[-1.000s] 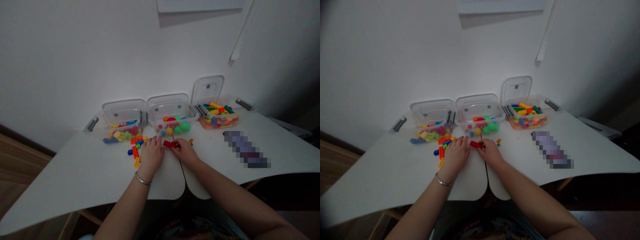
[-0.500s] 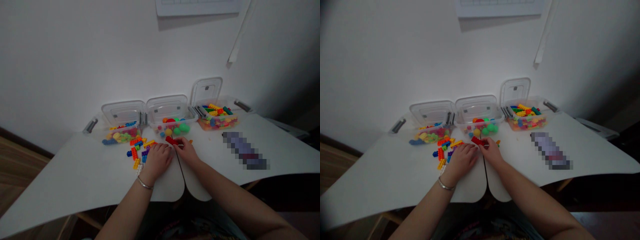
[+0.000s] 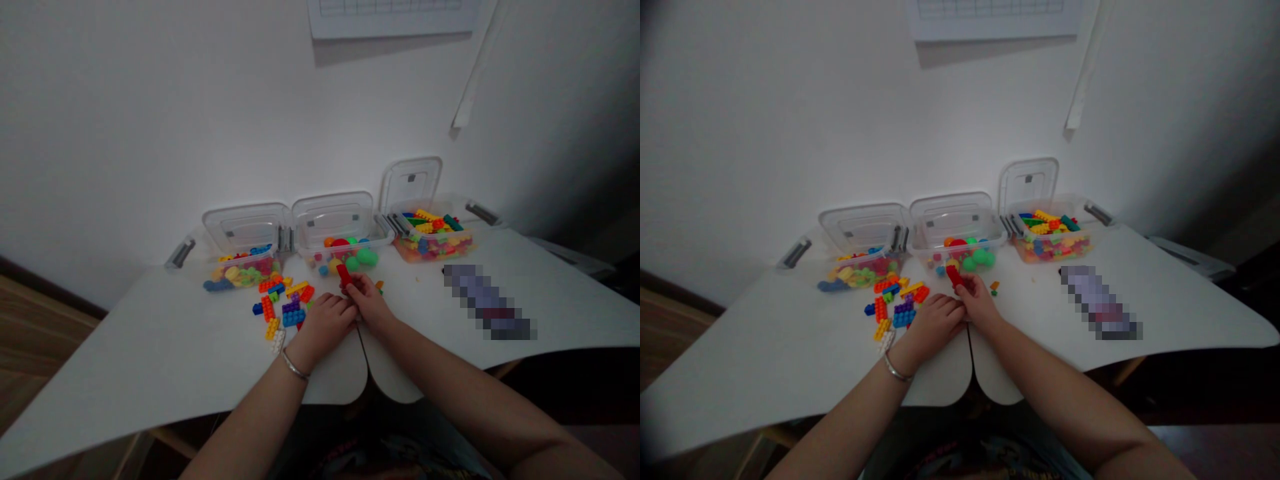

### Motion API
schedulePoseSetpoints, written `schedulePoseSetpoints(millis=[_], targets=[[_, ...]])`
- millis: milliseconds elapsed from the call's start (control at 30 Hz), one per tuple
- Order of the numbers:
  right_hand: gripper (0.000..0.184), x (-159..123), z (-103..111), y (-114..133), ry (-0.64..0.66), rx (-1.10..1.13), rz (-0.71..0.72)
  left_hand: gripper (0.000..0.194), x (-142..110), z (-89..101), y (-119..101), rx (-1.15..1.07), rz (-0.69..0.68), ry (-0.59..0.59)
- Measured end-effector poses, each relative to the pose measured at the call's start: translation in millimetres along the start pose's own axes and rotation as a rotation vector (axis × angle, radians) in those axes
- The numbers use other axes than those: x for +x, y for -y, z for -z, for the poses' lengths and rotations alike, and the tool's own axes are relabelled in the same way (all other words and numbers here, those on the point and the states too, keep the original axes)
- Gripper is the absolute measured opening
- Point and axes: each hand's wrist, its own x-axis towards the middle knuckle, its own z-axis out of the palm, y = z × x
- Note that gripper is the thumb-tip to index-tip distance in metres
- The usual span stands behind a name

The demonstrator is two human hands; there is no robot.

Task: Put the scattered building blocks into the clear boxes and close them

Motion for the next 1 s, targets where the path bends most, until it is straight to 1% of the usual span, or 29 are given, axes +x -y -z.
schedulePoseSetpoints(millis=[100, 167, 233, 267, 333, 400, 500, 567, 600, 667, 700, 733, 800, 833, 867, 1000], targets=[[0.024, -3.6, -2.1, 5.4, 0.03, -0.024, 0.048, 0.006, -0.2, -2.0, 0.8, 0.018, -0.021, -0.037], [0.026, -4.9, 0.4, 12.1, 0.004, -0.075, 0.118, 0.005, -2.1, 0.7, 2.0, 0.012, -0.007, -0.053], [0.027, -3.2, 10.3, 22.5, -0.046, -0.118, 0.205, 0.006, -5.2, 5.6, 4.0, -0.015, 0.039, -0.064], [0.028, -0.7, 18.9, 29.2, -0.075, -0.132, 0.253, 0.008, -7.0, 8.1, 5.2, -0.036, 0.067, -0.074], [0.03, 8.2, 42.8, 45.1, -0.159, -0.152, 0.347, 0.016, -10.2, 12.0, 7.8, -0.074, 0.119, -0.114], [0.032, 22.5, 73.6, 62.7, -0.312, -0.217, 0.455, 0.021, -12.3, 13.6, 10.3, -0.087, 0.164, -0.162], [0.033, 50.6, 122.1, 87.4, -0.522, -0.399, 0.52, 0.019, -13.3, 12.7, 13.2, -0.068, 0.22, -0.206], [0.032, 69.1, 149.0, 99.6, -0.655, -0.501, 0.518, 0.016, -13.1, 11.9, 14.4, -0.052, 0.242, -0.219], [0.03, 77.1, 159.6, 103.8, -0.714, -0.557, 0.488, 0.015, -13.0, 11.6, 14.8, -0.046, 0.25, -0.222], [0.028, 89.8, 175.0, 108.0, -0.783, -0.662, 0.405, 0.015, -13.0, 11.6, 15.0, -0.037, 0.263, -0.223], [0.028, 94.3, 180.1, 108.2, -0.792, -0.71, 0.353, 0.016, -13.0, 11.6, 14.9, -0.034, 0.266, -0.222], [0.028, 97.5, 183.6, 107.5, -0.774, -0.758, 0.302, 0.016, -13.1, 11.7, 14.7, -0.032, 0.268, -0.22], [0.03, 100.8, 187.3, 104.4, -0.703, -0.86, 0.23, 0.017, -13.3, 11.5, 14.0, -0.029, 0.265, -0.211], [0.031, 101.0, 187.7, 102.6, -0.671, -0.921, 0.217, 0.017, -13.3, 11.3, 13.6, -0.027, 0.259, -0.202], [0.032, 100.5, 187.2, 100.9, -0.647, -0.988, 0.225, 0.018, -13.2, 11.0, 13.3, -0.026, 0.252, -0.193], [0.031, 92.8, 177.8, 97.0, -0.59, -1.238, 0.328, 0.018, -13.1, 10.9, 12.9, -0.025, 0.226, -0.179]])
